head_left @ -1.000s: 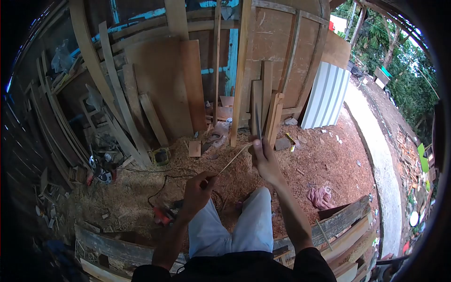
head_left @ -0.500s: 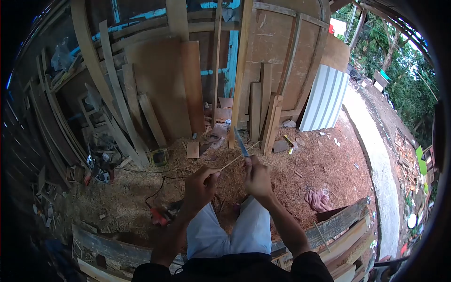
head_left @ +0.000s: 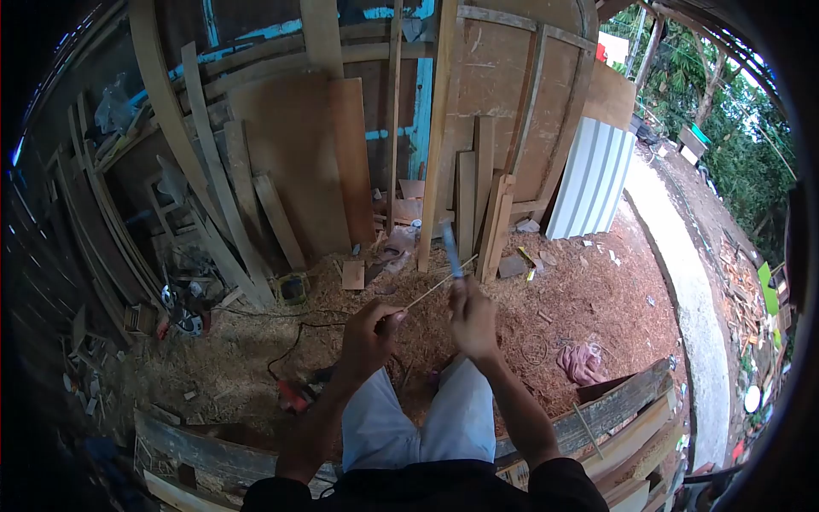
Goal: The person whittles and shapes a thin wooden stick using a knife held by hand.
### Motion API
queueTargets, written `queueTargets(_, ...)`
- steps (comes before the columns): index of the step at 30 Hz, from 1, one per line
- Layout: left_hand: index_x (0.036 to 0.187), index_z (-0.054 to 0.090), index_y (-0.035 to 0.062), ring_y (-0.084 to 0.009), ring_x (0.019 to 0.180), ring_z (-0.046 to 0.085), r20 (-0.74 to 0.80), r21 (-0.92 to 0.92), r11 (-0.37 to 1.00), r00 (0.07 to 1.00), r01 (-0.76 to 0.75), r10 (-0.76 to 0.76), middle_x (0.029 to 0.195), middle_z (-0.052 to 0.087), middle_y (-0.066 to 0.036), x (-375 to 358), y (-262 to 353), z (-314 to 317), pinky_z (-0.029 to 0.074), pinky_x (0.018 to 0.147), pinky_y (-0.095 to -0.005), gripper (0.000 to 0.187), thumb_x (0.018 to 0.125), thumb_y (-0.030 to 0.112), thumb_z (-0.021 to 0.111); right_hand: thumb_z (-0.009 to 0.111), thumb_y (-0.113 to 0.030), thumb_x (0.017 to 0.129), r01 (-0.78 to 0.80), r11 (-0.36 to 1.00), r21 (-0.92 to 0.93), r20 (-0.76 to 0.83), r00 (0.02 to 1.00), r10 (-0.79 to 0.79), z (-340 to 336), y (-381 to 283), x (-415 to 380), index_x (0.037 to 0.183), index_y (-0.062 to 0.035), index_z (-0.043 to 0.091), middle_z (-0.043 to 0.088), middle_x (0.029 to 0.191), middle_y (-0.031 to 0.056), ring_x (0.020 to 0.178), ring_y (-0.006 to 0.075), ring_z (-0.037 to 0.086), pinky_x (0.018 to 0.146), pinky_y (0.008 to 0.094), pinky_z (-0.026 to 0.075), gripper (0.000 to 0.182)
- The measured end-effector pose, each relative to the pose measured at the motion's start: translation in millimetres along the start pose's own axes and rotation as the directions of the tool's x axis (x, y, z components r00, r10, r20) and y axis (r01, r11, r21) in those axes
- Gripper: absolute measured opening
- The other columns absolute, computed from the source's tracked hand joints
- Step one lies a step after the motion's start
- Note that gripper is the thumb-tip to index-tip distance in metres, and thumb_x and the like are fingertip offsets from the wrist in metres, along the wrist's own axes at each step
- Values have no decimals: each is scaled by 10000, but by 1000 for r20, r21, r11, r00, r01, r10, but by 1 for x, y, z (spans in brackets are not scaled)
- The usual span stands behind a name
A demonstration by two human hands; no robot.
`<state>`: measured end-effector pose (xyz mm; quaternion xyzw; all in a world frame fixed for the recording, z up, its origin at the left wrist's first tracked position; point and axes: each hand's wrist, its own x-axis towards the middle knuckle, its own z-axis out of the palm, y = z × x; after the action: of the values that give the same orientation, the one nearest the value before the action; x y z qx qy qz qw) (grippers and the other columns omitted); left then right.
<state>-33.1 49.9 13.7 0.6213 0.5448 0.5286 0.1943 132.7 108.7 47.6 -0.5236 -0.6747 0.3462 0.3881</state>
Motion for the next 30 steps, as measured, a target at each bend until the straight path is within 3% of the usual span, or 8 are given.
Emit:
queueTargets(3, 877, 609, 12, -238, 643, 597, -51, 58, 995, 995, -83, 86, 768, 594, -133, 5, 5, 3, 463, 582, -321, 101, 842, 106, 592, 365, -237, 962, 314, 944, -100, 126, 945, -301, 28, 18, -15, 824, -7, 473, 467, 552, 191, 533, 385, 529, 486, 409, 395, 289)
queueTargets(8, 859, 605, 2, -248, 649, 596, -38, -63, 998, 999, 23, -26, 763, 587, -140, 5, 8, -1, 460, 579, -318, 83, 823, 77, 609, 378, -210, 949, 162, 987, 10, -21, 987, -161, 21, 11, -5, 845, 3, 478, 504, 596, 184, 542, 397, 532, 516, 432, 409, 257)
queueTargets(10, 850, 602, -1, -250, 651, 597, -57, -45, 999, 998, 10, -13, 762, 584, -141, 5, 9, -1, 460, 578, -316, 77, 815, 67, 615, 385, -201, 943, 502, 863, -61, 76, 864, -497, 38, 20, -10, 848, 3, 485, 520, 619, 189, 568, 394, 547, 547, 443, 421, 247)
queueTargets(16, 829, 597, -4, -259, 634, 583, -104, 35, 999, 994, -12, 16, 748, 574, -141, 1, 7, -3, 454, 568, -332, 78, 816, 70, 617, 387, -134, 916, 5, 998, -63, 13, 1000, -4, 5, -21, 8, 838, 3, 487, 533, 649, 197, 616, 382, 568, 582, 453, 439, 187)
queueTargets(17, 823, 604, 0, -213, 612, 574, -125, 52, 998, 991, -44, 50, 725, 577, -121, 1, 9, -2, 449, 558, -307, 65, 803, 58, 627, 387, -134, 916, 5, 998, -65, 19, 1000, -3, 16, -9, 1, 838, 3, 487, 533, 649, 197, 616, 382, 568, 582, 453, 439, 187)
queueTargets(19, 817, 612, 4, -167, 591, 566, -143, 70, 994, 985, -84, 94, 702, 580, -100, 4, 9, -1, 444, 548, -281, 55, 791, 45, 638, 396, -164, 935, 495, 859, -129, 123, 868, -481, 42, 13, -14, 839, -1, 478, 527, 625, 196, 572, 370, 563, 537, 437, 430, 206)
queueTargets(25, 796, 599, 4, -178, 591, 561, -183, 114, 990, 978, -79, 100, 693, 562, -102, 0, 12, -5, 441, 552, -289, 60, 813, 59, 615, 428, -119, 899, 35, 994, -107, 41, 999, -31, 23, -15, -3, 885, 9, 501, 564, 750, 272, 700, 434, 590, 565, 491, 430, 148)
queueTargets(30, 817, 585, 2, -176, 575, 539, -164, 60, 995, 982, -79, 88, 681, 534, -96, -5, 9, -7, 420, 522, -291, 59, 818, 53, 613, 427, -112, 903, 217, 970, -109, 75, 975, -209, 19, 2, 3, 893, 12, 487, 554, 695, 250, 651, 447, 572, 549, 493, 425, 138)
